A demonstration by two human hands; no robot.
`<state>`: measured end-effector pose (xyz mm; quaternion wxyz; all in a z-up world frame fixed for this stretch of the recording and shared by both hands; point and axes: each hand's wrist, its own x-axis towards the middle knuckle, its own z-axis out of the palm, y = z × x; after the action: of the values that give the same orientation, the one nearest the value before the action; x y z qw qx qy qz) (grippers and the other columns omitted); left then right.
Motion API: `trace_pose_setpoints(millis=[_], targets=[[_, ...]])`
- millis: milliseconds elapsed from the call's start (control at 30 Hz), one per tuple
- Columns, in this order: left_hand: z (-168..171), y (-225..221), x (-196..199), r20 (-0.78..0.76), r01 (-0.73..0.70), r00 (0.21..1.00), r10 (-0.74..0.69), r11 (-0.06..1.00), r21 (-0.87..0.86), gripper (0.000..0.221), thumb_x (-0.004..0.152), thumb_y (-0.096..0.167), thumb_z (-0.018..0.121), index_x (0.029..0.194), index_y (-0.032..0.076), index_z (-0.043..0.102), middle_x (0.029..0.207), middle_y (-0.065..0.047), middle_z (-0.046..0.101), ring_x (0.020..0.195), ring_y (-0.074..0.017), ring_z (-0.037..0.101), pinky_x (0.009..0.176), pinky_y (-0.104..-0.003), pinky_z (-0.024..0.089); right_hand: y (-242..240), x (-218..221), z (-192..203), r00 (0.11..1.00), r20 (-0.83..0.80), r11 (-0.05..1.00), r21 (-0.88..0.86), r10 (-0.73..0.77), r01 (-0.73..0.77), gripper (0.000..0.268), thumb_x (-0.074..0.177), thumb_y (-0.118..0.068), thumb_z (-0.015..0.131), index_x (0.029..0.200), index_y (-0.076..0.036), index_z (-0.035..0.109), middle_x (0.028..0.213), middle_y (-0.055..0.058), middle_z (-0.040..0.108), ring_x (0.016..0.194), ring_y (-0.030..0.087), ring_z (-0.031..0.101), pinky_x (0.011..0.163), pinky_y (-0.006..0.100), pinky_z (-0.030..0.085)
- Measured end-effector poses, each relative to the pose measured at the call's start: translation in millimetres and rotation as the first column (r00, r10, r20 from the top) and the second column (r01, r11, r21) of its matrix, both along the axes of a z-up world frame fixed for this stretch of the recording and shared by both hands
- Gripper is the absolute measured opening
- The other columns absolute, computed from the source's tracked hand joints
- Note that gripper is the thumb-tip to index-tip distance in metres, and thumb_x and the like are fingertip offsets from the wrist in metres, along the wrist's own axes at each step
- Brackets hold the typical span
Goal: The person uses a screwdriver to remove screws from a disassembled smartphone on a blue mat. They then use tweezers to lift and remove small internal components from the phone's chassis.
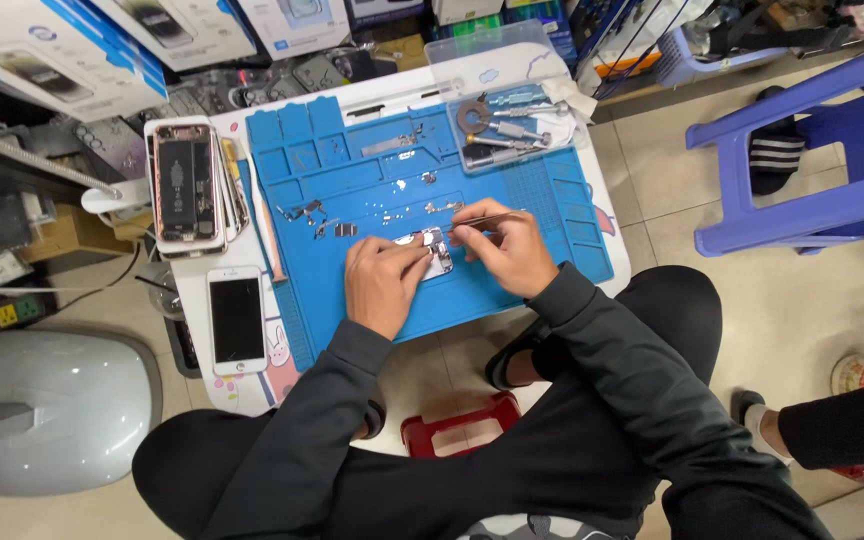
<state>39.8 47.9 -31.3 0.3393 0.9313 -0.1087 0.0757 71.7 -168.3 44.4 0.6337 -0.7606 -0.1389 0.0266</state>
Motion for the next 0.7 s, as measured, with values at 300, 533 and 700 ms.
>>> trace_pose_setpoints(millis=[300,533,700], targets=[[5,6,3,-0.095,-0.012,0.995,-0.003,0.987,-0.158,0.011,0.102,0.034,0.075,0.107,0.028,0.082,0.107,0.007,0.081,0.099,-0.0141,0.066,0.122,-0.049,0.033,4,1,18,0.967,0.178,0.948,-0.295,0.181,-0.123,0.012,0.099,0.003,0.071,0.109,-0.002,0.077,0.09,0.02,0.078,0.083,0.04,0.076,0.061,0.046,0.065],[6,4,3,-0.12,-0.021,0.993,0.001,0.987,-0.162,0.013,0.101,0.034,0.075,0.109,0.026,0.082,0.113,0.007,0.081,0.1,-0.0166,0.068,0.123,-0.053,0.031,8,0,25,0.944,0.22,0.91,-0.386,0.247,-0.149,0.013,0.098,0.001,0.073,0.104,-0.009,0.078,0.087,0.011,0.08,0.078,0.031,0.077,0.063,0.039,0.064],[7,5,5,-0.135,0.012,0.99,-0.027,0.994,-0.112,0.015,0.103,0.034,0.072,0.112,0.026,0.081,0.116,0.008,0.08,0.101,-0.016,0.068,0.123,-0.053,0.031,10,-1,23,0.943,0.217,0.889,-0.436,0.253,-0.139,0.01,0.098,-0.004,0.074,0.103,-0.012,0.078,0.082,0.009,0.078,0.07,0.027,0.075,0.061,0.038,0.062]])
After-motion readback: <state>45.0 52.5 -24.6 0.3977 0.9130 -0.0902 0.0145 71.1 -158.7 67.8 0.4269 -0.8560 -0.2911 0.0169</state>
